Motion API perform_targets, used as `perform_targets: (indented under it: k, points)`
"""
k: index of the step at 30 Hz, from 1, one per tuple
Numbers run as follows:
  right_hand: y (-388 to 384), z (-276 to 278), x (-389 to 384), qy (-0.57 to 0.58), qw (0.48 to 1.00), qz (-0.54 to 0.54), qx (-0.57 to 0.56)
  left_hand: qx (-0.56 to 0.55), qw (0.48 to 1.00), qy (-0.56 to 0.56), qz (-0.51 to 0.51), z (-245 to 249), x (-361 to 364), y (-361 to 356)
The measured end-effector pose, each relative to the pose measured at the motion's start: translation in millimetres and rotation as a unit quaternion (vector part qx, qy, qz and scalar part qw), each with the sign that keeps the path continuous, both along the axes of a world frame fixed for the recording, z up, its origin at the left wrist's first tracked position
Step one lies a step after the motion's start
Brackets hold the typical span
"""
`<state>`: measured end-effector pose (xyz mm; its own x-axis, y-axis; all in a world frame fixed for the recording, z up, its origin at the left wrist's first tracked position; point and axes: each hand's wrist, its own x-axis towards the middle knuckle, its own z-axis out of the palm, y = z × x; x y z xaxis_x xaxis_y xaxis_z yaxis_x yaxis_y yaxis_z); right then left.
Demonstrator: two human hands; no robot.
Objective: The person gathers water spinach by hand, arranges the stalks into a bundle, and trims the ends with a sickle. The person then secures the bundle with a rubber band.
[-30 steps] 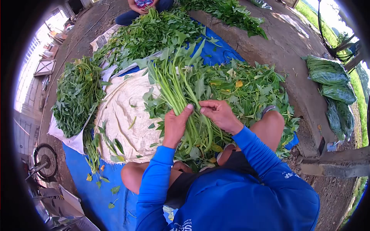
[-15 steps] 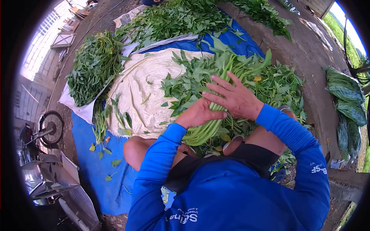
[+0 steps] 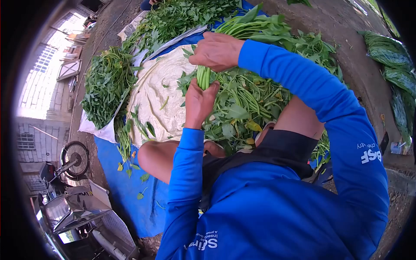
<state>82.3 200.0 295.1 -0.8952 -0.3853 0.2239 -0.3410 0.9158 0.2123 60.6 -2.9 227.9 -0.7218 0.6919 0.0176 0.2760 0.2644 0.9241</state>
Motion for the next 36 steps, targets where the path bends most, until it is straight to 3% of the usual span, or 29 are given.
perform_targets:
  k: [1,2,3,5,6,7,10,15,17,20,22,25,29,33,34,36]
  points:
    - [5,-6,-4,0.008,1.000,0.015,0.015,0.009,0.995,-0.099,0.003,-2,0,4]
    - [8,-18,2,0.056,0.997,-0.035,0.043,0.033,0.971,-0.237,0.007,-23,-6,6]
    - [11,-31,4,0.106,0.989,-0.082,0.071,0.027,0.962,-0.273,0.014,-32,-7,2]
    - [20,-26,4,0.140,0.981,-0.130,-0.032,0.018,0.940,-0.339,0.034,-41,-15,-8]
    - [28,-7,8,0.119,0.971,-0.129,-0.163,0.023,0.933,-0.354,0.055,-56,-24,-15]
    - [34,4,16,0.094,0.943,-0.128,-0.292,0.018,0.932,-0.356,0.070,-56,-26,-20]
    - [44,4,58,0.181,0.892,-0.201,-0.362,0.029,0.919,-0.382,0.099,-60,-32,-26]
    - [-17,-45,124,-0.082,0.813,-0.255,-0.517,0.005,0.915,-0.374,0.153,-64,-47,-22]
    - [-53,-55,140,-0.279,0.780,-0.265,-0.493,0.003,0.921,-0.362,0.145,-67,-54,-21]
    - [-91,-114,138,-0.191,0.789,-0.229,-0.537,0.030,0.912,-0.382,0.143,-60,-55,-17]
    - [-109,-123,138,-0.154,0.786,-0.234,-0.552,0.048,0.900,-0.402,0.159,-58,-58,-16]
    - [-122,-125,141,0.024,0.821,-0.199,-0.535,0.054,0.908,-0.392,0.137,-54,-62,-13]
    - [-130,-139,129,-0.058,0.848,-0.220,-0.479,0.113,0.901,-0.388,0.157,-52,-51,0]
    - [-153,-157,111,-0.217,0.686,-0.249,-0.648,0.146,0.903,-0.344,0.210,-69,-46,4]
    - [-155,-159,112,-0.231,0.692,-0.266,-0.630,0.133,0.900,-0.359,0.210,-76,-51,0]
    - [-139,-200,108,-0.185,0.753,-0.200,-0.599,0.109,0.909,-0.343,0.212,-85,-61,-7]
